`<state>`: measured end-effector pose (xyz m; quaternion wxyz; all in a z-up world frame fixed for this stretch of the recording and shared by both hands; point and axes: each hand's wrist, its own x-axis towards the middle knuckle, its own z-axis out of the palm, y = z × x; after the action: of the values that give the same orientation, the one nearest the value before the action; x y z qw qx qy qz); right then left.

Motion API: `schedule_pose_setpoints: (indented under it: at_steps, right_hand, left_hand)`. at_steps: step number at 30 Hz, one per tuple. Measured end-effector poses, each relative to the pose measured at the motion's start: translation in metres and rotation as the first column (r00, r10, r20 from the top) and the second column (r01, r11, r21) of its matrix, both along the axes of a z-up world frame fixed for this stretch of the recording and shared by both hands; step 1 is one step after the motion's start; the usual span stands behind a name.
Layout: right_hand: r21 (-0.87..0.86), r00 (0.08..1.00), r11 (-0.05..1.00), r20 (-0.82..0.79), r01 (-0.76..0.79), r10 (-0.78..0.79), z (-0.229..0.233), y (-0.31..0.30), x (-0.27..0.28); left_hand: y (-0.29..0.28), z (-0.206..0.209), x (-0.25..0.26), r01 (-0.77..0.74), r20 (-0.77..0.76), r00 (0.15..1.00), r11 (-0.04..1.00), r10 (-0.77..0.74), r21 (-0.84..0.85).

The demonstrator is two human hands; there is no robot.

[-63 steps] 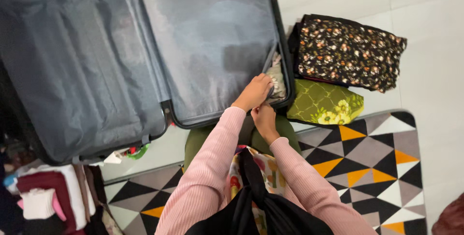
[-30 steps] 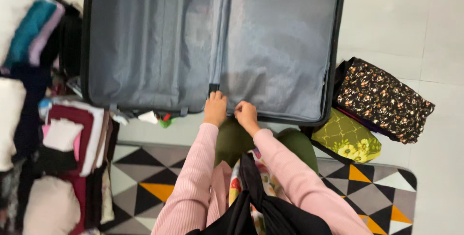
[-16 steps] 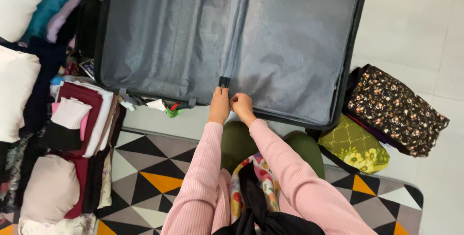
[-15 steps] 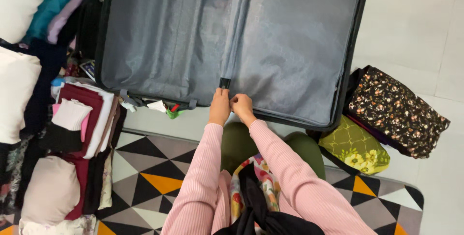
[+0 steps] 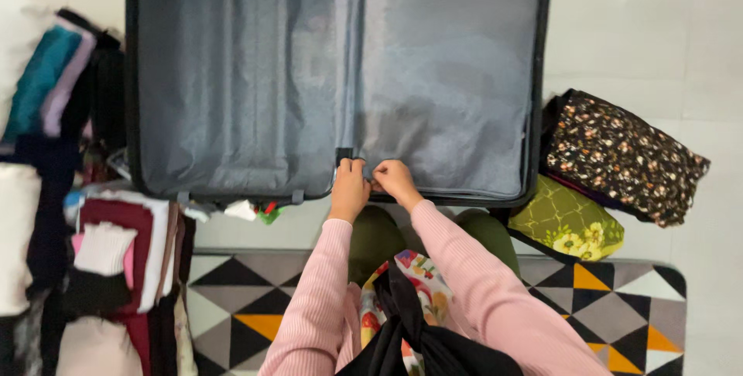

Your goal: The person unpacks a suitcase by removing folded clothes one by one. They place the items, including shirts, pants, and patterned garments, onto a pile on the floor next to the suitcase.

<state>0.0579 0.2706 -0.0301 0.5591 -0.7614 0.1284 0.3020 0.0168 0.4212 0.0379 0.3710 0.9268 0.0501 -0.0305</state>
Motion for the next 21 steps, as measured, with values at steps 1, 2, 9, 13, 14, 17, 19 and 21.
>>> schedule_pose_setpoints:
  at_steps: [1, 2, 9, 13, 14, 17, 19, 21]
  right_hand:
    - [-0.105, 0.992, 0.994, 0.117, -0.038, 0.05, 0.01, -0.019, 0.004]
    - [-0.215, 0.968, 0.975, 0.223, -0.063, 0.111, 0.02, -0.04, 0.008]
    - [-0.491, 0.73, 0.805, 0.675, 0.334, 0.109, 0.082, -0.22, 0.064]
    - [-0.689, 0.686, 0.671, 0.629, 0.275, 0.365, 0.093, -0.281, 0.115]
    - [-0.741, 0.678, 0.627, 0.59, 0.238, 0.44, 0.091, -0.29, 0.131]
    - [-0.699, 0.965, 0.713, 0.223, 0.059, 0.139, 0.081, -0.301, 0.166]
    - [-0.814, 0.861, 0.579, 0.268, -0.037, 0.432, 0.079, -0.308, 0.171]
    - [-0.86, 0.766, 0.507, 0.287, -0.059, 0.576, 0.08, -0.312, 0.177]
  left_hand:
    - [-0.009, 0.005, 0.006, 0.027, -0.001, 1.0, 1.0, -0.027, -0.005]
    - [-0.021, 0.009, 0.013, 0.053, -0.001, 0.999, 0.999, -0.053, -0.01]
    - [-0.156, 0.022, 0.077, 0.301, 0.177, 0.938, 0.954, -0.297, 0.007]
    - [-0.243, 0.015, 0.123, 0.424, 0.281, 0.842, 0.887, -0.461, 0.184]
    - [-0.259, 0.012, 0.134, 0.44, 0.313, 0.807, 0.863, -0.501, 0.248]
    - [-0.286, 0.004, 0.161, 0.533, 0.192, 0.739, 0.734, -0.646, 0.421]
    - [-0.298, -0.001, 0.179, 0.569, 0.118, 0.714, 0.669, -0.691, 0.478]
    - [-0.305, -0.008, 0.196, 0.594, 0.078, 0.686, 0.618, -0.723, 0.515]
